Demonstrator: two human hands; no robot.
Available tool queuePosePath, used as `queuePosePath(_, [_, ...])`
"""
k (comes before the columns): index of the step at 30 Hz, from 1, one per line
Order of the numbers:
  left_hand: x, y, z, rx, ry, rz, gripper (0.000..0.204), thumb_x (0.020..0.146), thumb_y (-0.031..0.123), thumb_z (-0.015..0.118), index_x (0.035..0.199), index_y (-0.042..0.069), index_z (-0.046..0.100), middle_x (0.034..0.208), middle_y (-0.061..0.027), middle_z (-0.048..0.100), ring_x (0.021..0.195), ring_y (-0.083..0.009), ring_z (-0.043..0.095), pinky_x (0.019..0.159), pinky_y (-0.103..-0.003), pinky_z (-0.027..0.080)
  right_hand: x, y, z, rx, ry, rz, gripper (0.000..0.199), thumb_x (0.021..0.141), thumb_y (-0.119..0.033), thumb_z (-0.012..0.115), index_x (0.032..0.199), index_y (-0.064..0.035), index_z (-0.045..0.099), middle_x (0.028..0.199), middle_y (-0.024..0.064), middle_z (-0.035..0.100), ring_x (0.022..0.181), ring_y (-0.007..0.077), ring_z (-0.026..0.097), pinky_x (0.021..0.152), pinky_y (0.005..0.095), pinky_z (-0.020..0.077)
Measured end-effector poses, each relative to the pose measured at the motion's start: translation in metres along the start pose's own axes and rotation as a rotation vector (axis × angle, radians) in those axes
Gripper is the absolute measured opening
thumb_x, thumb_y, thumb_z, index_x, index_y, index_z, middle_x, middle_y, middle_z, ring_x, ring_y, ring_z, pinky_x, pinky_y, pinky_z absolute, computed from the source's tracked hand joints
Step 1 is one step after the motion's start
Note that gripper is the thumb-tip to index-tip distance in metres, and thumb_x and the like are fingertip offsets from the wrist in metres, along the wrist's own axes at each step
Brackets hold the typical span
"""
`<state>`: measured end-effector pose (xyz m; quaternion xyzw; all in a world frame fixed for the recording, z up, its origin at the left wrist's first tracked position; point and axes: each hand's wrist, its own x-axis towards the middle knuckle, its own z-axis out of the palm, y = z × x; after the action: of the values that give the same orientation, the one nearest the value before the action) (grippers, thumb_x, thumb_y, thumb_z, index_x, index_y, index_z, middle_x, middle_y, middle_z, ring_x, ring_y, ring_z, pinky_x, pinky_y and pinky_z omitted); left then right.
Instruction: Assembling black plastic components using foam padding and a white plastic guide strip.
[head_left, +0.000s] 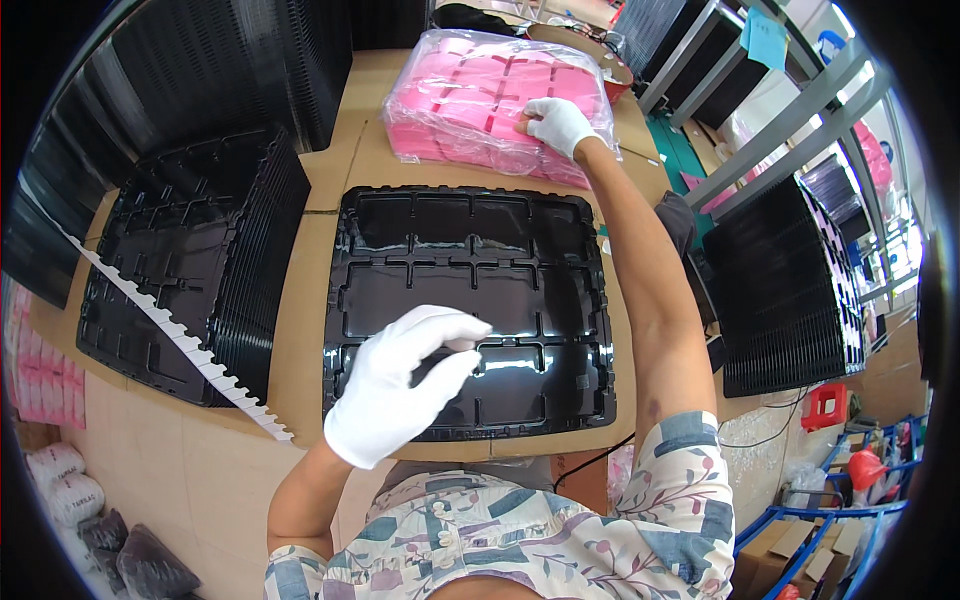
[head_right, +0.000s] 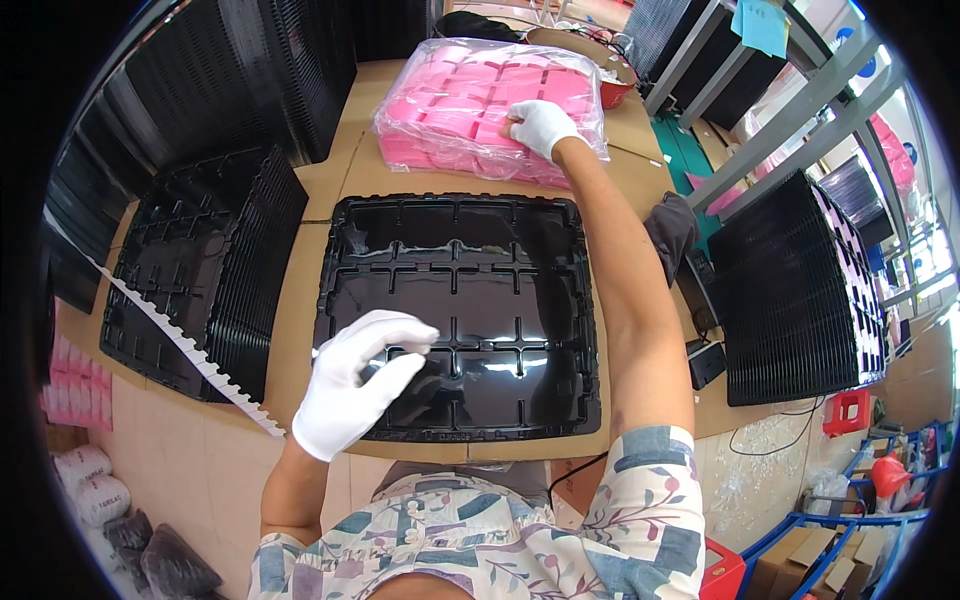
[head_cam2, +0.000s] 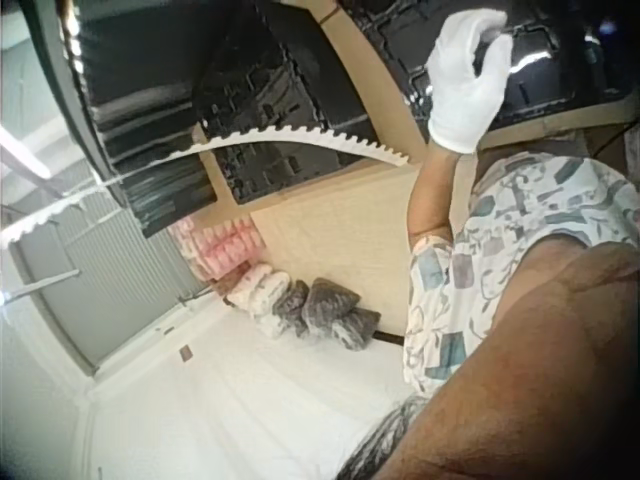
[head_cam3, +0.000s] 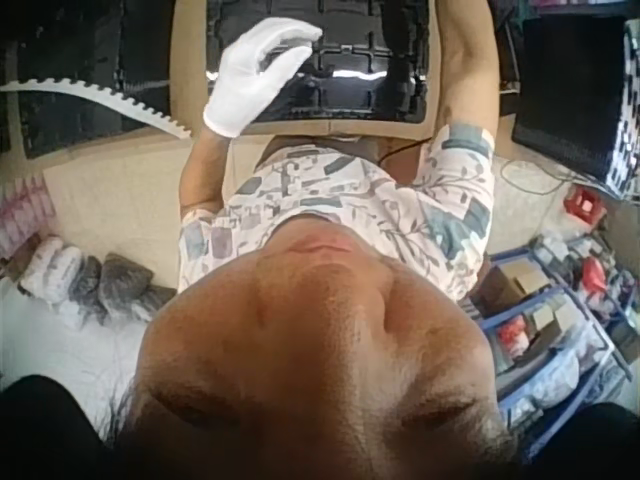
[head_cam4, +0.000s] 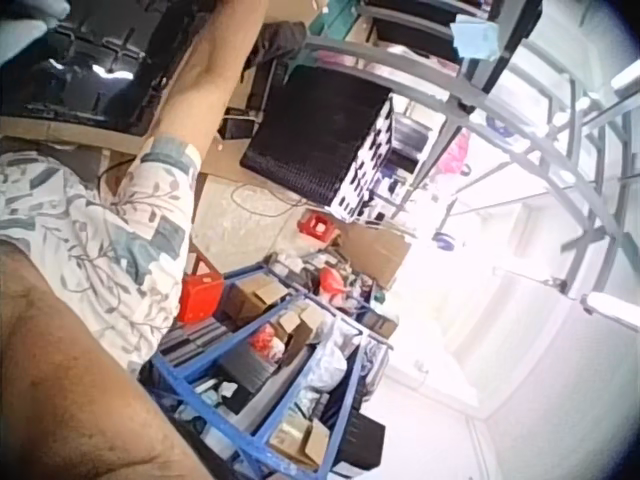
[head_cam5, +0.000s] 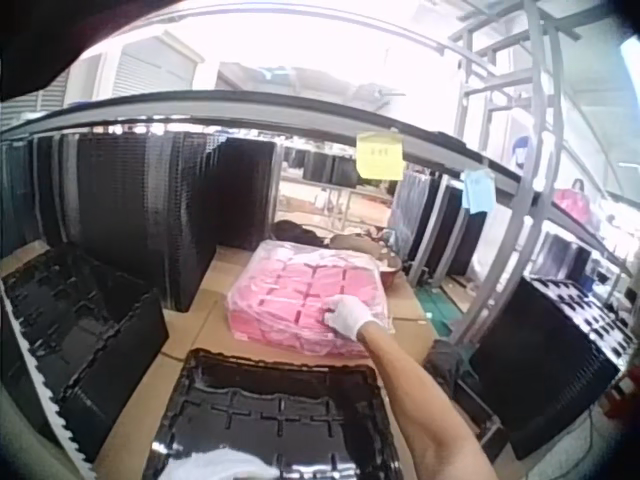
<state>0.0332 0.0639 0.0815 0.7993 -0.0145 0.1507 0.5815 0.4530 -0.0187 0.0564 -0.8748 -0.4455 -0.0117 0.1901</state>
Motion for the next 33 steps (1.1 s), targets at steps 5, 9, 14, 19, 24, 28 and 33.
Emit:
queuePosePath(5, [0.032, -0.003, 0.009, 0.075, -0.149, 0.018, 0.023, 0.088, 0.003, 0.066, 0.110, 0.002, 0.068, 0.106, -0.0065, 0.067, 0.094, -0.0154, 0.065, 0.085, -0.029, 0.052, 0.010, 0.035, -0.016, 0.219, 0.118, -0.044, 0.024, 0.089, -0.024, 0.066, 0.104, -0.0073, 0.074, 0.096, 0.0167, 0.072, 0.091, 0.0311, 0.069, 0.086, 0.0352, 0.0513])
queuePosePath(9, [0.084, -0.026, 0.022, -0.413, -0.312, -0.139, 0.037, 0.094, 0.018, 0.065, 0.127, 0.002, 0.058, 0.108, -0.0073, 0.065, 0.100, -0.0147, 0.063, 0.089, -0.030, 0.051, 0.021, 0.006, -0.058, -0.008, 0.248, -0.135, 0.026, 0.094, -0.022, 0.056, 0.105, -0.0048, 0.072, 0.092, 0.0111, 0.073, 0.084, 0.0188, 0.066, 0.080, 0.0313, 0.0498])
queuePosePath(14, [0.166, -0.079, 0.024, -1.287, -0.217, -0.371, 0.106, 0.087, 0.065, 0.062, 0.155, -0.001, 0.013, 0.151, -0.0269, 0.035, 0.129, -0.0389, 0.051, 0.102, -0.050, 0.047, -0.012, -0.030, -0.113, 0.373, 0.126, -0.088, 0.029, 0.099, -0.023, 0.056, 0.106, 0.0024, 0.067, 0.088, 0.0028, 0.066, 0.086, 0.0117, 0.057, 0.084, 0.0270, 0.0463])
queuePosePath(19, [0.197, -0.090, -0.003, -1.490, 0.260, -0.423, 0.124, 0.074, 0.076, 0.066, 0.152, -0.005, 0.016, 0.154, -0.0266, 0.028, 0.142, -0.0432, 0.032, 0.110, -0.058, 0.035, -0.067, -0.039, -0.111, 0.433, 0.072, 0.012, 0.024, 0.097, -0.021, 0.061, 0.098, 0.0021, 0.068, 0.085, -0.0013, 0.064, 0.082, 0.0092, 0.056, 0.080, 0.0252, 0.0459])
queuePosePath(24, [0.188, -0.070, -0.025, -1.041, 0.327, -0.552, 0.074, 0.082, 0.052, 0.074, 0.136, 0.008, 0.049, 0.131, -0.0173, 0.055, 0.117, -0.0344, 0.058, 0.099, -0.049, 0.046, -0.103, -0.022, -0.086, 0.300, -0.025, 0.067, 0.022, 0.095, -0.022, 0.065, 0.099, -0.0007, 0.070, 0.080, 0.0044, 0.066, 0.078, 0.0125, 0.058, 0.077, 0.0290, 0.0486])
queuePosePath(28, [0.178, -0.092, -0.027, -0.755, 0.195, -0.421, 0.021, 0.088, 0.013, 0.069, 0.108, 0.007, 0.065, 0.108, -0.0071, 0.066, 0.100, -0.0198, 0.064, 0.082, -0.040, 0.056, -0.131, -0.060, -0.055, 0.023, 0.660, -0.097, 0.018, 0.092, -0.019, 0.067, 0.096, -0.0014, 0.069, 0.079, 0.0098, 0.067, 0.076, 0.0212, 0.062, 0.075, 0.0323, 0.0495])
queuePosePath(33, [0.175, -0.112, -0.040, -1.066, 0.171, -0.407, 0.015, 0.089, 0.009, 0.069, 0.102, 0.007, 0.063, 0.097, -0.0052, 0.066, 0.086, -0.0181, 0.064, 0.069, -0.032, 0.058, -0.206, -0.156, 0.025, 1.430, -0.116, 0.335, 0.090, 0.088, -0.078, 0.041, 0.124, 0.0034, 0.051, 0.120, 0.0216, 0.064, 0.100, 0.0265, 0.066, 0.074, 0.0388, 0.0562])
